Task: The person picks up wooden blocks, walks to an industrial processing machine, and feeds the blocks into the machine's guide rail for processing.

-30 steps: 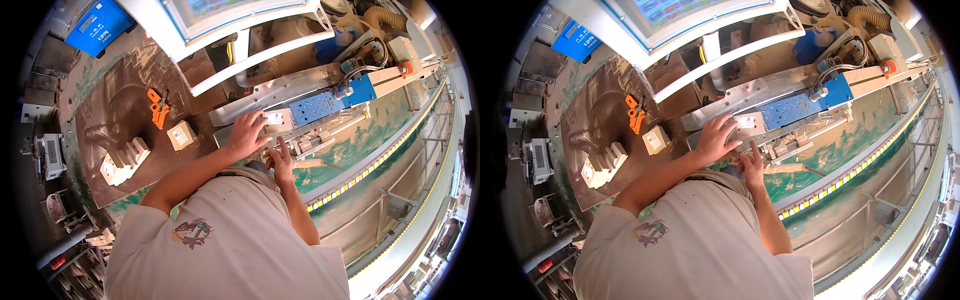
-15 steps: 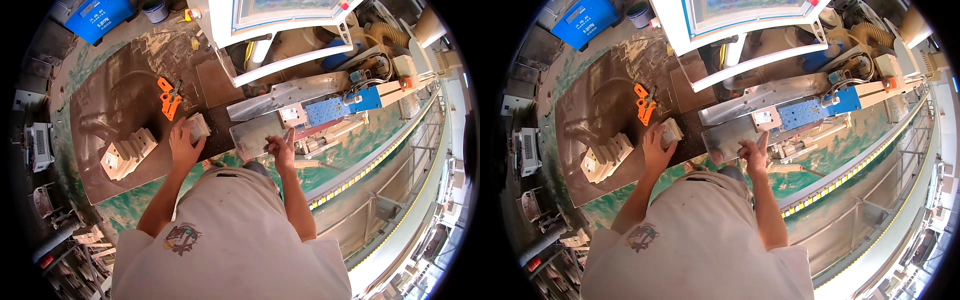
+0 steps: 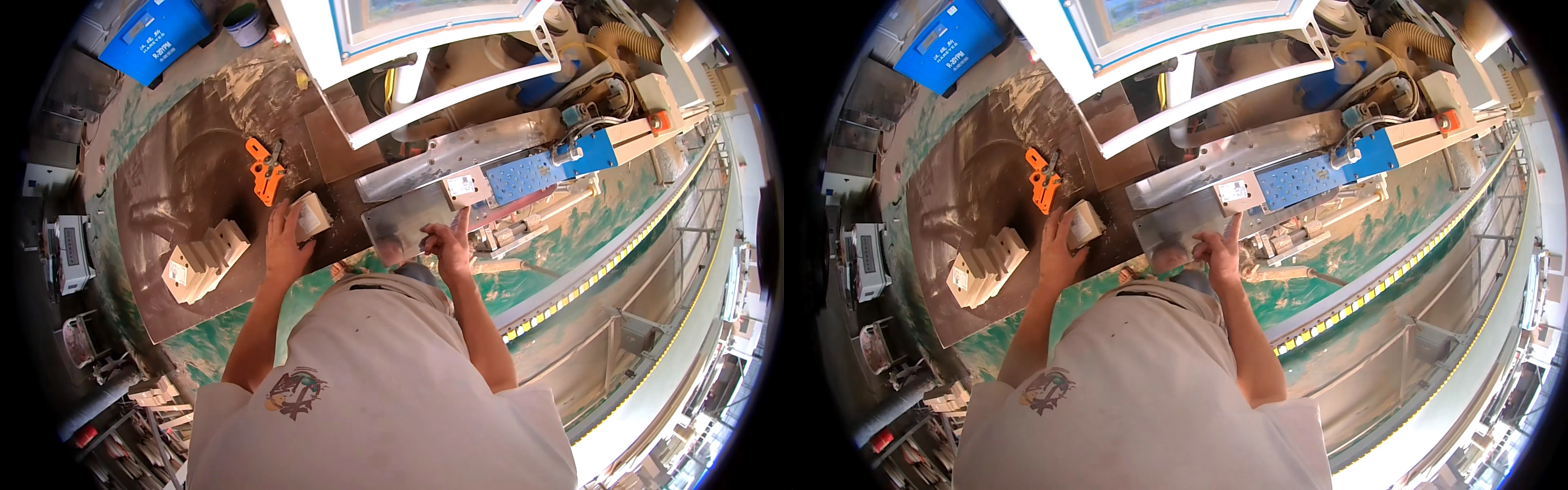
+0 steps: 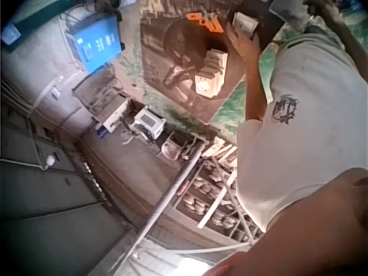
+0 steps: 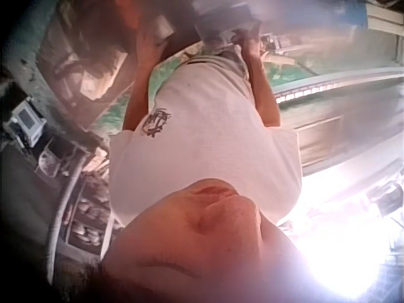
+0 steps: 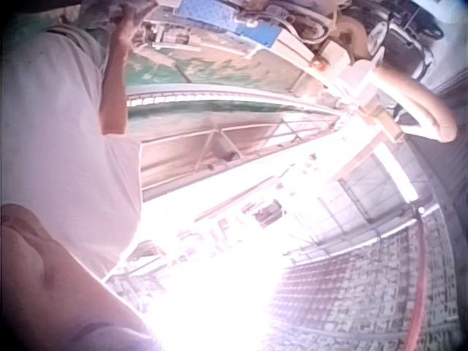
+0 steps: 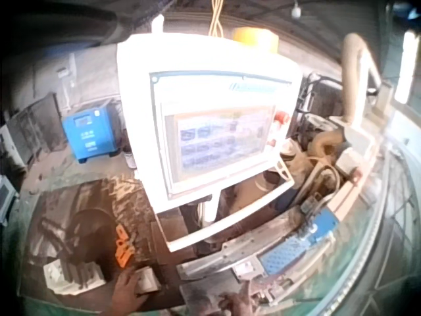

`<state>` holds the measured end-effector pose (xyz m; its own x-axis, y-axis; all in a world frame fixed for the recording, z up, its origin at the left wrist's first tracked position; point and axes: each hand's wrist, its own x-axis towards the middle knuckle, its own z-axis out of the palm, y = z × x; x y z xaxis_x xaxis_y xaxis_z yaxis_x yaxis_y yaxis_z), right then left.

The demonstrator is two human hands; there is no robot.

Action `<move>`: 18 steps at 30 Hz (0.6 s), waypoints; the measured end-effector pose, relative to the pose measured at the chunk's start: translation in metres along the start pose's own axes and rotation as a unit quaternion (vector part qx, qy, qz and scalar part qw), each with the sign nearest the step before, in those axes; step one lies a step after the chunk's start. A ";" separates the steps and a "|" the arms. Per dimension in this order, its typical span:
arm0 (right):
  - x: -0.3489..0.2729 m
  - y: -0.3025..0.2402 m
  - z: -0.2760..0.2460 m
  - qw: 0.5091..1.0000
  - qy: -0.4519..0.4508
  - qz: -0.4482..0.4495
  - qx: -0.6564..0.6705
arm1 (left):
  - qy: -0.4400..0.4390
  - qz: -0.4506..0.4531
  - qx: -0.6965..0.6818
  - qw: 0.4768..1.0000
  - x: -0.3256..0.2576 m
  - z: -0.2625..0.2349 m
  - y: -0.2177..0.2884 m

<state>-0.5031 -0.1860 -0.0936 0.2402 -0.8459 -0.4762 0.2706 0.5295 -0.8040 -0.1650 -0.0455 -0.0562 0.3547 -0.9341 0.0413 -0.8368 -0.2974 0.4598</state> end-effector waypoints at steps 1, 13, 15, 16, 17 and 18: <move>0.001 0.002 -0.003 1.000 -0.003 -0.002 -0.003 | 0.001 0.004 0.002 1.000 0.001 -0.002 0.001; 0.027 -0.038 -0.042 1.000 -0.002 -0.006 -0.011 | -0.033 0.037 -0.029 0.998 0.013 -0.003 0.055; 0.039 -0.056 -0.058 1.000 0.004 -0.019 -0.018 | -0.061 0.062 -0.043 0.995 0.017 0.010 0.078; 0.048 -0.061 -0.073 1.000 0.000 -0.017 -0.018 | -0.082 0.078 -0.048 0.992 0.022 0.017 0.093; 0.057 -0.064 -0.087 1.000 -0.004 -0.014 -0.018 | -0.103 0.093 -0.053 0.989 0.026 0.023 0.105; 0.064 -0.068 -0.095 1.000 0.008 -0.030 0.002 | -0.119 0.115 -0.071 0.984 0.028 0.034 0.111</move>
<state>-0.5950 -0.2819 -0.1036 0.2082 -0.8768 -0.4335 0.2870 0.4785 -0.8299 -0.2622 -0.1120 -0.0341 0.0412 -0.9982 -0.0425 -0.8104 -0.0582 0.5829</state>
